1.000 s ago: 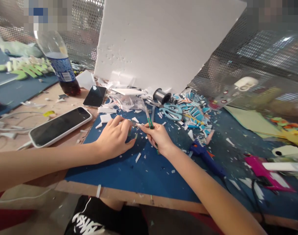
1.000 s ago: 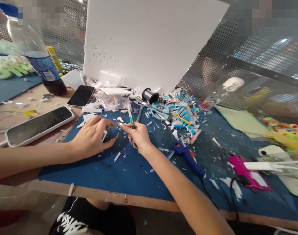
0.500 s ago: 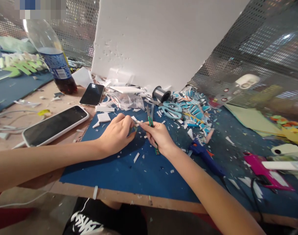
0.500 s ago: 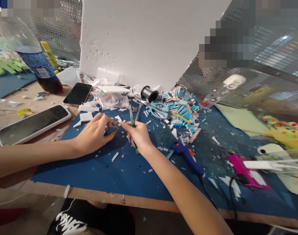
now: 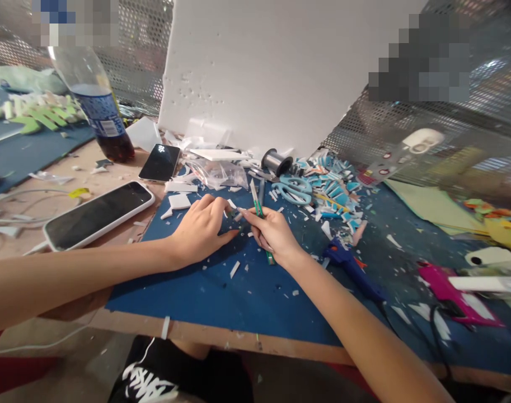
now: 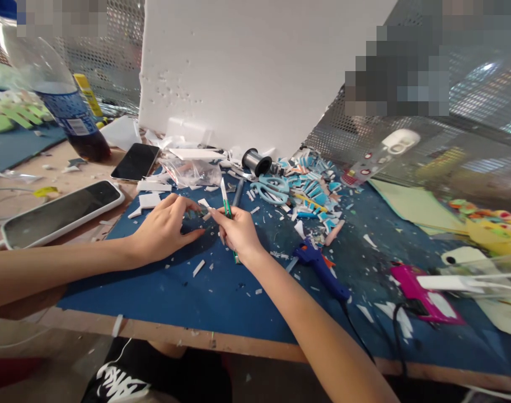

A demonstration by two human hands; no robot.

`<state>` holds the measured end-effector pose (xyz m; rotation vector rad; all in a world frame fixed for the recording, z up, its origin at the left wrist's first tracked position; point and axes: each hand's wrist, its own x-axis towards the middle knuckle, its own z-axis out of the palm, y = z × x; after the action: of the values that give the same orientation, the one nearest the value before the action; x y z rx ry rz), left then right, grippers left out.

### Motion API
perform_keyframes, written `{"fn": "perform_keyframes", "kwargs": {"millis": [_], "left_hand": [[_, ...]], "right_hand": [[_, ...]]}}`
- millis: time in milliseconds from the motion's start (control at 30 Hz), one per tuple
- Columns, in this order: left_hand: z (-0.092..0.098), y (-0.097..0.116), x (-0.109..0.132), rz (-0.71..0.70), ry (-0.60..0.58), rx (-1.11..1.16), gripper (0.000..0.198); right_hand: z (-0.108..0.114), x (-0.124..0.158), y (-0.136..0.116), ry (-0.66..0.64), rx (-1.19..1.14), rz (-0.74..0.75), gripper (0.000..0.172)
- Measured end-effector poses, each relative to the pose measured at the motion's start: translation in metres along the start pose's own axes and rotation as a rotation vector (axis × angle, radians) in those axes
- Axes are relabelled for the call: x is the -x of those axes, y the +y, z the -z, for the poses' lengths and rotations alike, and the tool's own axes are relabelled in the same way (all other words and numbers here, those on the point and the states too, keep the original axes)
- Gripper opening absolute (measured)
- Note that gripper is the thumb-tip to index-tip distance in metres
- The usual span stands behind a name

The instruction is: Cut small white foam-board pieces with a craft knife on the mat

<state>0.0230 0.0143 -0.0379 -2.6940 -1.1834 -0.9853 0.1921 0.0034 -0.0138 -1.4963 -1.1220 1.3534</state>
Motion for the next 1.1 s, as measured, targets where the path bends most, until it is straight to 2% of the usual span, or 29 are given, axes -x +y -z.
{"fn": "perform_keyframes", "kwargs": {"millis": [67,167,333,533,700,800,900,1000,1100], "left_hand": [[0.0,-0.001,0.0,-0.005,-0.012,-0.051,0.025],[-0.001,-0.002,-0.001,-0.089,-0.019,-0.18,0.031],[0.0,-0.006,-0.001,-0.229,0.089,-0.297,0.027],[0.01,-0.007,-0.003,-0.41,0.139,-0.319,0.019],[0.007,-0.003,-0.001,-0.39,0.134,-0.354,0.018],[0.003,-0.003,0.0,-0.354,0.121,-0.333,0.016],[0.0,-0.003,0.001,-0.352,0.168,-0.289,0.014],[0.0,-0.004,0.0,-0.357,0.198,-0.26,0.016],[0.002,-0.006,0.0,-0.351,0.175,-0.256,0.016]], "right_hand": [[-0.001,0.0,0.001,-0.021,0.011,0.009,0.026],[-0.001,-0.001,0.003,-0.059,0.023,0.027,0.03],[-0.001,0.002,0.001,-0.089,0.04,0.052,0.029],[0.0,0.002,0.001,0.04,0.171,0.178,0.04],[-0.001,-0.005,0.011,0.068,0.325,0.319,0.044],[-0.001,-0.007,0.012,0.062,0.46,0.366,0.04],[-0.001,-0.007,0.01,0.045,0.582,0.412,0.037],[-0.001,-0.009,0.008,0.008,0.653,0.466,0.033],[0.001,-0.013,0.006,-0.019,0.694,0.475,0.027]]}}
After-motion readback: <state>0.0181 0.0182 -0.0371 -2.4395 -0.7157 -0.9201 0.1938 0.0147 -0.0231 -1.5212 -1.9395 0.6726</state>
